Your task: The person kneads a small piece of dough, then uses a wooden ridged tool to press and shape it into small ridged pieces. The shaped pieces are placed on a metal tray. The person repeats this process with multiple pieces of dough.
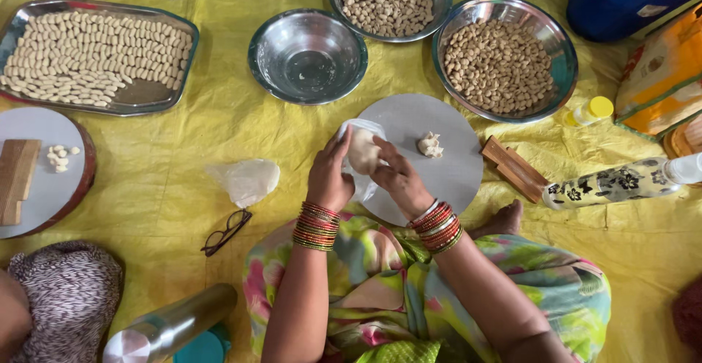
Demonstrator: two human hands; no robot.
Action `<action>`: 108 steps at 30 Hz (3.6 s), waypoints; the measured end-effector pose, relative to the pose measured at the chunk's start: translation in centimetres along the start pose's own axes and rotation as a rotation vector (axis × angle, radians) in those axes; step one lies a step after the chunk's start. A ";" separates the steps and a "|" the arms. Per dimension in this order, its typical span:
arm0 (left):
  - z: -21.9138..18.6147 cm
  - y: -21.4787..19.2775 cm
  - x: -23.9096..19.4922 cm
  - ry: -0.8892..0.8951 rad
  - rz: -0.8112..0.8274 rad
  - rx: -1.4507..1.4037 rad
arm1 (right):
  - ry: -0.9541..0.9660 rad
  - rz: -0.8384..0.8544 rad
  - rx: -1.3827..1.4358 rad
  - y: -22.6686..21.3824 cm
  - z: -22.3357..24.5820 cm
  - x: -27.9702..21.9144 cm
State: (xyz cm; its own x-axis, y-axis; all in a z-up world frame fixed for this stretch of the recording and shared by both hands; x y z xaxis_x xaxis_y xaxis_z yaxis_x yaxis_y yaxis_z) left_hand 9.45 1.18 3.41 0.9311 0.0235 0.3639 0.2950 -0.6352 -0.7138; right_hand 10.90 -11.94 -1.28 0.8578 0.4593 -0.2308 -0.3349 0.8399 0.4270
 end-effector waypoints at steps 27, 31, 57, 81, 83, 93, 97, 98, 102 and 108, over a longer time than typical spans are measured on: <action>13.5 14.5 -3.0 -0.535 0.887 0.485 | -0.180 -0.465 -1.385 -18.8 -1.1 1.9; 11.8 10.6 -0.7 -0.540 0.631 0.529 | -0.111 -0.473 -1.350 -19.8 -1.0 2.7; 1.3 20.5 -1.1 -0.659 0.722 -1.212 | -0.188 0.059 -0.660 -10.7 6.4 0.2; 6.6 20.5 -0.6 -0.639 0.514 -0.884 | 0.824 -0.257 -1.562 -21.8 -1.4 -0.5; 6.7 20.6 -0.6 -0.641 0.512 -0.873 | 0.837 -0.240 -1.552 -21.8 -1.9 -0.4; 7.1 20.1 -0.6 -0.632 0.484 -0.822 | 0.816 -0.181 -1.520 -21.4 -1.2 0.0; 8.2 19.8 -0.8 -0.670 0.457 -0.870 | 0.575 -0.421 -1.424 -25.0 4.0 -1.6; 8.1 19.9 -1.0 -0.664 0.458 -0.883 | 0.548 -0.505 -1.420 -26.3 5.0 -2.1; 7.9 19.8 -0.8 -0.651 0.456 -0.895 | 0.392 -0.736 -1.451 -30.0 8.3 -3.4; 8.1 19.9 -0.6 -0.638 0.471 -0.861 | 0.256 -0.809 -1.327 -33.6 9.1 -4.7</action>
State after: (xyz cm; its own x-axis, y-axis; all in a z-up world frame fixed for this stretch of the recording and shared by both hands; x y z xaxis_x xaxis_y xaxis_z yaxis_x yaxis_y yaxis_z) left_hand 16.44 -5.23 -15.83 0.9208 -0.1257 -0.3691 -0.1226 -0.9919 0.0320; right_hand 21.63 -44.95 -6.53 0.9321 -0.2997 -0.2035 -0.0460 0.4593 -0.8871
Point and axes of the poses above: each hand's wrist, its own x-axis towards the middle knuckle, its own y-axis out of the palm, z = x × y, the point moved 10 cm from there along x, towards the middle knuckle, and after that the axes turned 8 degrees about x, right-handed, at the moved point
